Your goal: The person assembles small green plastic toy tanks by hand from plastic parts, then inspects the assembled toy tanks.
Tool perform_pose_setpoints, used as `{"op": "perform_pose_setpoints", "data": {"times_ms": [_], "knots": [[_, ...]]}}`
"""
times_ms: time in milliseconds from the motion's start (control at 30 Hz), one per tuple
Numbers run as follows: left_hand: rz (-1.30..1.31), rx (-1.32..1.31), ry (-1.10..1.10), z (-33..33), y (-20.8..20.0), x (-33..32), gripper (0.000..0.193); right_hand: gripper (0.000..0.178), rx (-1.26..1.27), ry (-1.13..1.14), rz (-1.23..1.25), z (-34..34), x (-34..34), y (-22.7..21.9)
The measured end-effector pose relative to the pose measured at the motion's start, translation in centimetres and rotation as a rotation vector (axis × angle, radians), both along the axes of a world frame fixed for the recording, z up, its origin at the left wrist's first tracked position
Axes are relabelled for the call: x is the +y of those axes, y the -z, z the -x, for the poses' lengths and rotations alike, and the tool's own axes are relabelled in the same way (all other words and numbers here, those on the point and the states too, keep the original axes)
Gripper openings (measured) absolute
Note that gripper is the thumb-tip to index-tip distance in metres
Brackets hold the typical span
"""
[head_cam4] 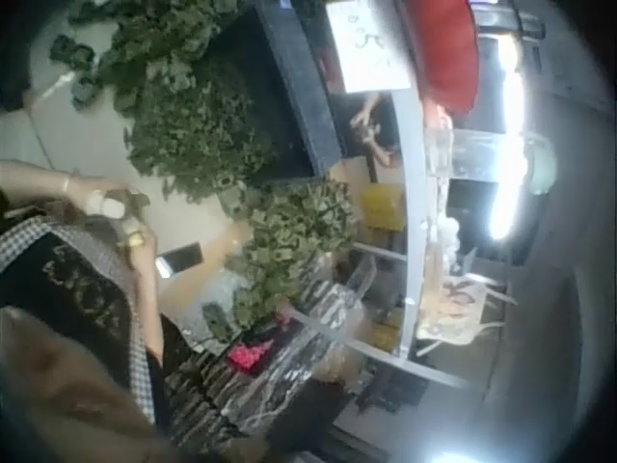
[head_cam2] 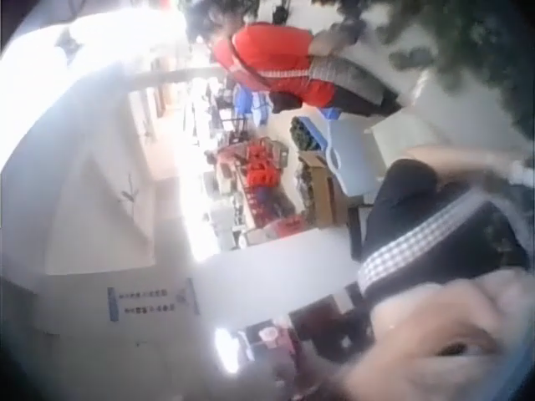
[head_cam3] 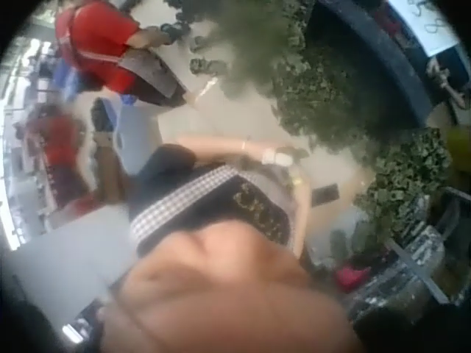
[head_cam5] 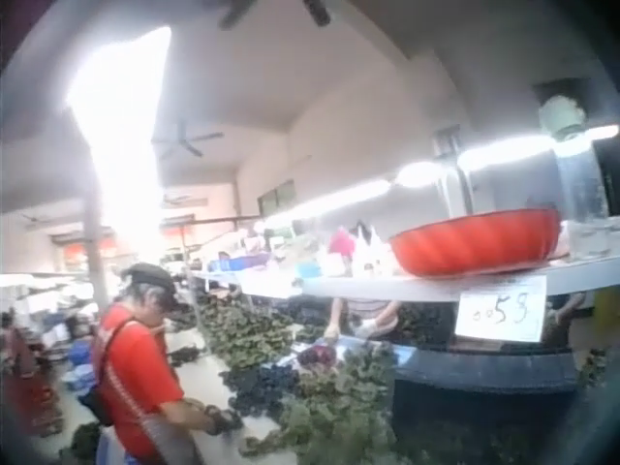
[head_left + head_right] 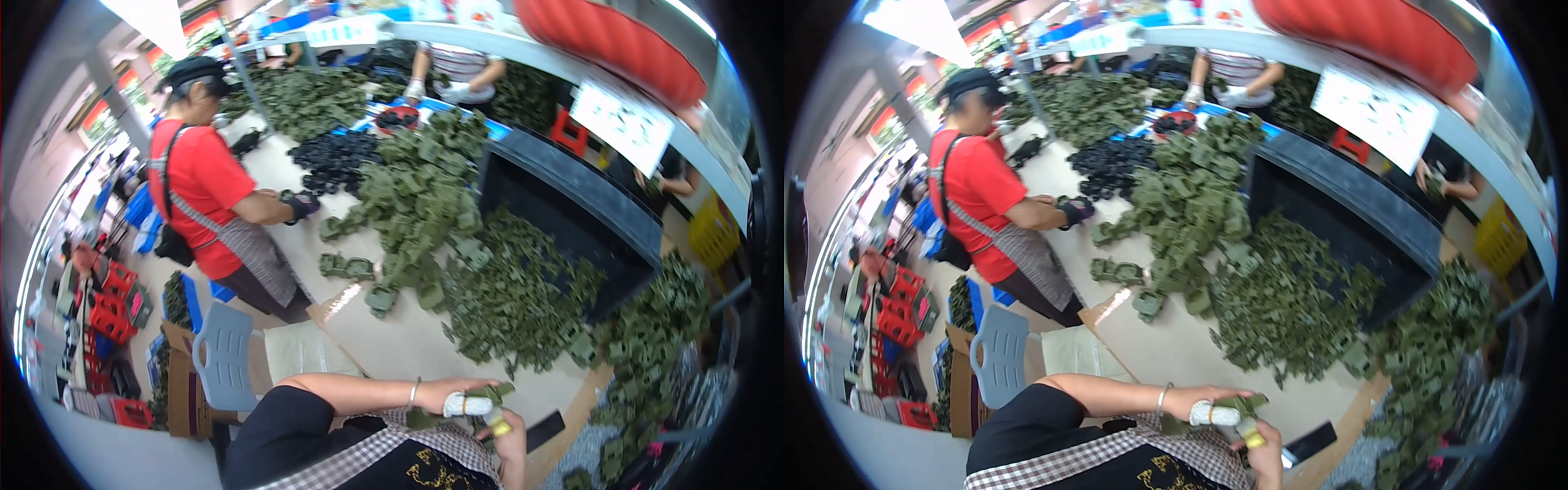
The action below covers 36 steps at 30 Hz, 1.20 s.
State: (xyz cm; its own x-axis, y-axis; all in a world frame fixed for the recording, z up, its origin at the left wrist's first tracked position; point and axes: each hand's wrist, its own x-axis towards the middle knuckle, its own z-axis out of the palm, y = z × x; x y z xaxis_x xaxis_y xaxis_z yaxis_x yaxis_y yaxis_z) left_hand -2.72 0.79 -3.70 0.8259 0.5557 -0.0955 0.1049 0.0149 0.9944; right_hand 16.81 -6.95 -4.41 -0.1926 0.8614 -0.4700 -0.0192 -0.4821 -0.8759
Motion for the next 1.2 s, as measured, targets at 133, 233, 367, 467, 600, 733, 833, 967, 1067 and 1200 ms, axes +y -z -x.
{"op": "perform_pose_setpoints", "data": {"times_ms": [133,233,367,467,600,733,833,967,1067,1200], "knots": [[-0.039,-0.058,0.055,-0.5,0.8,-1.1,0.066,0.024,-0.457,-0.21,-0.129,0.0,-0.9,-2.3],[-0.251,-0.091,0.001,-0.6,1.5,-1.6,0.069,0.028,-0.431,-0.217,-0.196,1.1,-0.2,-2.7],[-0.122,-0.251,-0.026,-0.5,2.2,-1.2,0.065,0.036,-0.419,-0.143,-0.142,1.0,-0.5,-4.0],[0.199,-0.229,-0.091,0.5,1.9,-1.0,0.049,0.033,-0.454,-0.184,-0.258,0.0,-1.4,-0.4],[-0.207,0.053,-0.049,1.2,0.8,-1.2,0.026,0.028,-0.561,-0.246,-0.506,-0.3,-1.2,-0.7],[-0.255,-0.139,0.075,0.8,1.1,-1.4,0.023,0.022,-0.671,-0.346,-0.559,-1.1,-1.0,0.4],[-0.122,-0.314,0.113,0.0,0.3,-1.1,0.024,0.016,-0.744,-0.334,-0.898,-1.0,-1.0,0.3],[-0.257,-0.291,0.179,-0.7,-0.1,0.1,0.017,0.014,-0.919,-0.389,-0.876,-2.1,-1.1,-0.4],[-0.365,-0.337,0.183,-2.1,0.5,0.2,0.02,0.017,-1.104,-0.523,-1.038,-3.5,-0.7,-1.2],[-0.312,-0.346,0.25,-2.2,0.9,0.1,0.02,0.031,-0.837,-0.584,-0.778,-2.8,0.2,-4.2]]}}
